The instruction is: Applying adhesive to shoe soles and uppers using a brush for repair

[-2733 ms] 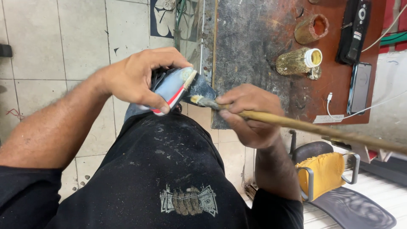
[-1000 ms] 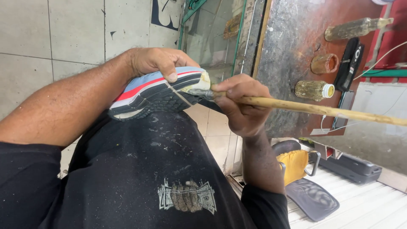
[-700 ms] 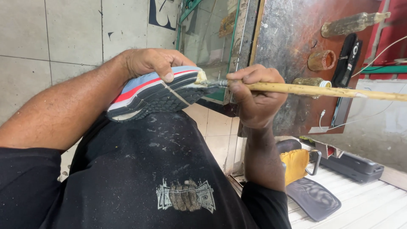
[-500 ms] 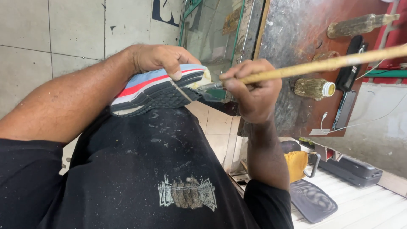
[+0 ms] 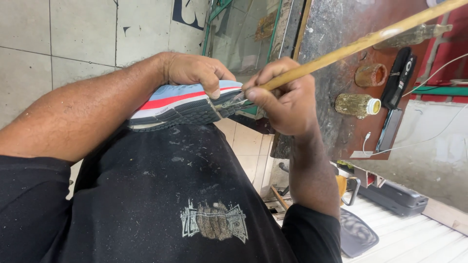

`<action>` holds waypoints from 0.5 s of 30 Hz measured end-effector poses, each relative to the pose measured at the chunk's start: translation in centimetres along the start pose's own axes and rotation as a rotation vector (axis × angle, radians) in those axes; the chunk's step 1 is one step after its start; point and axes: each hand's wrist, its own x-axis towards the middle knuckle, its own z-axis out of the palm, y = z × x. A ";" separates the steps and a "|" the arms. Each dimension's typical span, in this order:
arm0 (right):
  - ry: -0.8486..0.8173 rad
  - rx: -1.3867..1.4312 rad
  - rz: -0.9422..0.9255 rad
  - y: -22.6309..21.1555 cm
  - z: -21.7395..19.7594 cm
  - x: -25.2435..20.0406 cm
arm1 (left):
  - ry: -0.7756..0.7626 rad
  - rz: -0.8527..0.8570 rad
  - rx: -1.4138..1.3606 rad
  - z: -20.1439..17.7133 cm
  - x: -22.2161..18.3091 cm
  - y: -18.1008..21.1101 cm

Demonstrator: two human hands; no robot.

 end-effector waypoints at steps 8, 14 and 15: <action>-0.122 -0.153 -0.110 -1.5 1.3 0.5 | 0.057 -0.058 0.042 -1.4 0.3 -1.6; -0.094 -0.235 -0.078 -1.5 0.4 0.1 | 0.072 -0.082 0.043 -0.8 -0.5 -0.3; -0.089 -0.238 -0.094 -1.6 1.2 0.2 | 0.075 -0.085 0.050 -0.8 -0.6 -0.4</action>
